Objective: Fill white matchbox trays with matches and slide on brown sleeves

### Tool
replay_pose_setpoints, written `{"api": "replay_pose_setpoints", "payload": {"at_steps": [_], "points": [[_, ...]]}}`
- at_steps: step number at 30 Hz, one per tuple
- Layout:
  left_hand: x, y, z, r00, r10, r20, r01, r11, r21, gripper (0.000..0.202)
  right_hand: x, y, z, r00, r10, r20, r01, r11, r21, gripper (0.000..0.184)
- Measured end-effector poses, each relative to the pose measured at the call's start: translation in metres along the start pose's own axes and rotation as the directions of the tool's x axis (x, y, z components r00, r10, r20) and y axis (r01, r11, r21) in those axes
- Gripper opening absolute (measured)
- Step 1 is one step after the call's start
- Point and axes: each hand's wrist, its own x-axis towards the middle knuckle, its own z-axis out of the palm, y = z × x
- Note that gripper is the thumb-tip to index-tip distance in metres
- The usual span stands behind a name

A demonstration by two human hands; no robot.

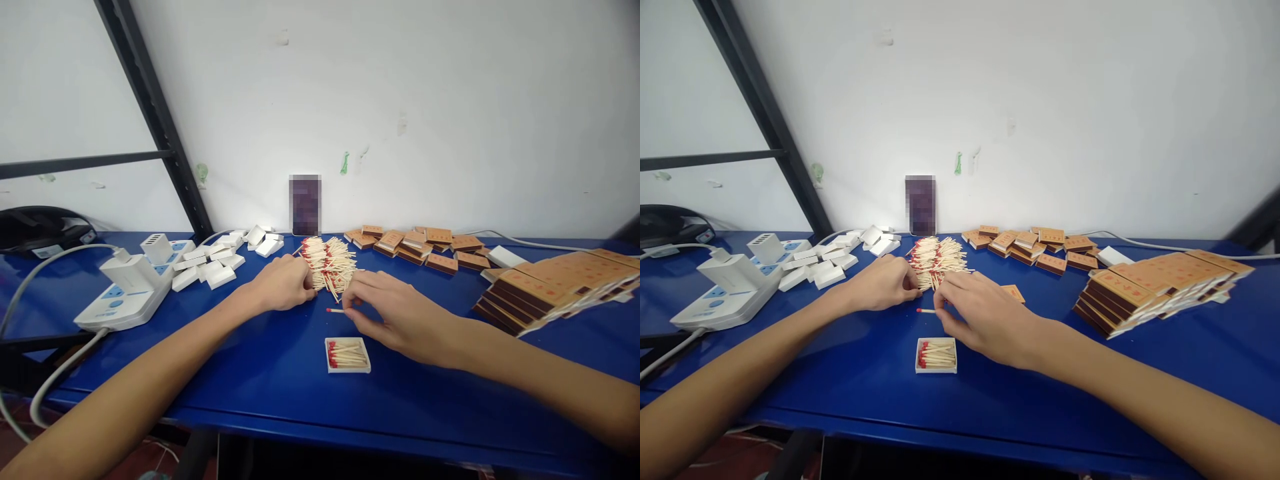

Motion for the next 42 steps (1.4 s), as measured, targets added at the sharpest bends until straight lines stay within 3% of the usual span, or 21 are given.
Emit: {"api": "replay_pose_setpoints", "payload": {"at_steps": [6,8,13,15,19,24,29,33,37,42], "points": [[-0.004,0.000,-0.005,0.994,0.007,0.113,-0.011,0.999,0.035,0.013,-0.015,-0.016,-0.002,0.997,0.071,0.044,-0.077,0.983,0.169,0.009],[-0.008,0.001,-0.007,0.990,0.010,0.144,-0.017,0.999,0.050,0.009,-0.016,-0.014,0.001,0.994,0.085,0.071,-0.095,0.981,0.167,0.008],[-0.018,0.008,-0.009,0.980,0.082,0.181,-0.088,0.996,0.029,0.008,-0.010,0.001,0.004,0.988,0.150,-0.034,-0.143,0.979,0.144,0.002],[-0.020,0.009,-0.009,0.974,0.123,0.189,-0.122,0.992,-0.019,0.008,-0.006,0.006,0.007,0.987,0.162,-0.017,-0.159,0.982,0.103,0.003],[-0.022,0.009,-0.010,0.967,0.186,0.173,-0.171,0.980,-0.097,0.006,-0.001,0.012,0.018,0.989,0.140,0.044,-0.142,0.989,0.035,0.010],[-0.023,0.010,-0.011,0.948,0.265,0.175,-0.233,0.955,-0.184,0.006,0.005,0.015,0.024,0.995,0.097,0.014,-0.097,0.995,0.017,0.009],[-0.024,0.010,-0.006,0.937,0.301,0.177,-0.261,0.940,-0.221,0.003,0.003,0.011,0.017,0.999,0.039,0.000,-0.039,0.999,-0.017,0.012],[-0.024,0.009,-0.006,0.941,0.281,0.188,-0.238,0.946,-0.221,0.002,-0.009,0.003,0.007,0.999,0.022,-0.025,-0.020,0.995,0.094,0.012],[-0.025,0.010,-0.015,0.925,0.318,0.206,-0.223,0.897,-0.382,0.004,-0.017,-0.002,0.005,0.999,0.006,0.038,-0.013,0.985,0.173,0.011],[-0.028,0.017,-0.023,0.895,0.381,0.234,-0.173,0.778,-0.604,0.005,-0.014,0.006,0.008,0.984,0.141,-0.106,-0.117,0.971,0.210,0.016]]}}
